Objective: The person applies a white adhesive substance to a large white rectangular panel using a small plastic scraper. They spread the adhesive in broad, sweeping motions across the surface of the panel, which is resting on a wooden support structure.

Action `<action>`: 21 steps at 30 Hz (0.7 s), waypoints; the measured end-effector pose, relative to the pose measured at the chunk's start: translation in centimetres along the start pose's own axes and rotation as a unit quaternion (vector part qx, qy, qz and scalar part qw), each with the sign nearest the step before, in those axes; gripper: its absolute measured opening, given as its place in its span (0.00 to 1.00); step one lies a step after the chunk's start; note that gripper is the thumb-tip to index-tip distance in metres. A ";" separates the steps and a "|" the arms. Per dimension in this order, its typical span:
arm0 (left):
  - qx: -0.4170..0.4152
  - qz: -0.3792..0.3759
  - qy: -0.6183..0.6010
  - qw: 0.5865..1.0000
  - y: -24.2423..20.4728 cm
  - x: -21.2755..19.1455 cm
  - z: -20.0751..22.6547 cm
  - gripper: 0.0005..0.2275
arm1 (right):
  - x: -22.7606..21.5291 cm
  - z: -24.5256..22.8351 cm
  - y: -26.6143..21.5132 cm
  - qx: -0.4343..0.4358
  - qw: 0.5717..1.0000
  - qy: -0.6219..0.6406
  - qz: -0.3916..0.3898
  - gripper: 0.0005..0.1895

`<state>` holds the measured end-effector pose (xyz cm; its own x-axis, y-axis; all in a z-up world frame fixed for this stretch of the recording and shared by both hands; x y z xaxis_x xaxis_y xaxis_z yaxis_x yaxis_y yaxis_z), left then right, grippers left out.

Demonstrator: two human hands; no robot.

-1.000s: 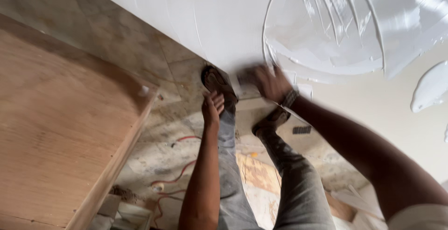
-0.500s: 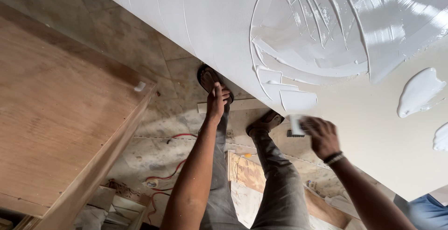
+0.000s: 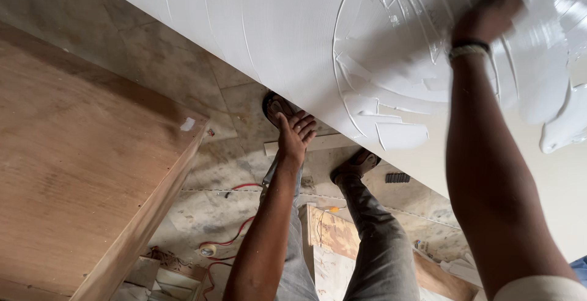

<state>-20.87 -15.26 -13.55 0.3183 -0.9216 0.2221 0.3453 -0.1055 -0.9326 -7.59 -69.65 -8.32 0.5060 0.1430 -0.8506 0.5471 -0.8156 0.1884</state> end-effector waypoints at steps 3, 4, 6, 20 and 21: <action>0.008 0.003 -0.019 1.000 0.2 -2.5 -0.6 0.42 | 6.7 -13.5 -6.4 -0.189 0.959 0.004 -0.211 0.03; 0.006 0.006 -0.013 1.000 0.1 -3.4 -0.8 0.41 | 7.0 -16.6 -10.5 -0.284 0.921 -0.067 -0.258 0.17; 0.005 0.010 0.002 1.000 -0.3 -4.8 -1.2 0.40 | 2.7 -20.6 -17.9 -0.417 0.870 -0.016 -0.263 0.22; -0.003 -0.006 0.041 0.999 -1.8 -5.0 -5.2 0.40 | -19.6 -2.0 -29.0 -0.307 0.860 -0.083 -0.399 0.30; -0.001 -0.017 0.041 0.999 -1.5 -4.3 -5.4 0.40 | -20.0 -1.2 -29.0 -0.287 0.871 -0.064 -0.393 0.32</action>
<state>-27.50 -13.13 -14.63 0.2332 -0.9447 0.2307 0.3537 -0.1385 -0.9250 -32.75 -48.17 3.78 -0.2343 0.4372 -0.8683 0.9530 -0.0730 -0.2939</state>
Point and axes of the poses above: each hand's wrist, its own y-axis towards the middle knuckle, its own x-axis out of the palm, z = x × y, the point moved 10 cm from there along y, towards the middle knuckle, and after that the axes turned 4 degrees about x, right-handed, at the moved point
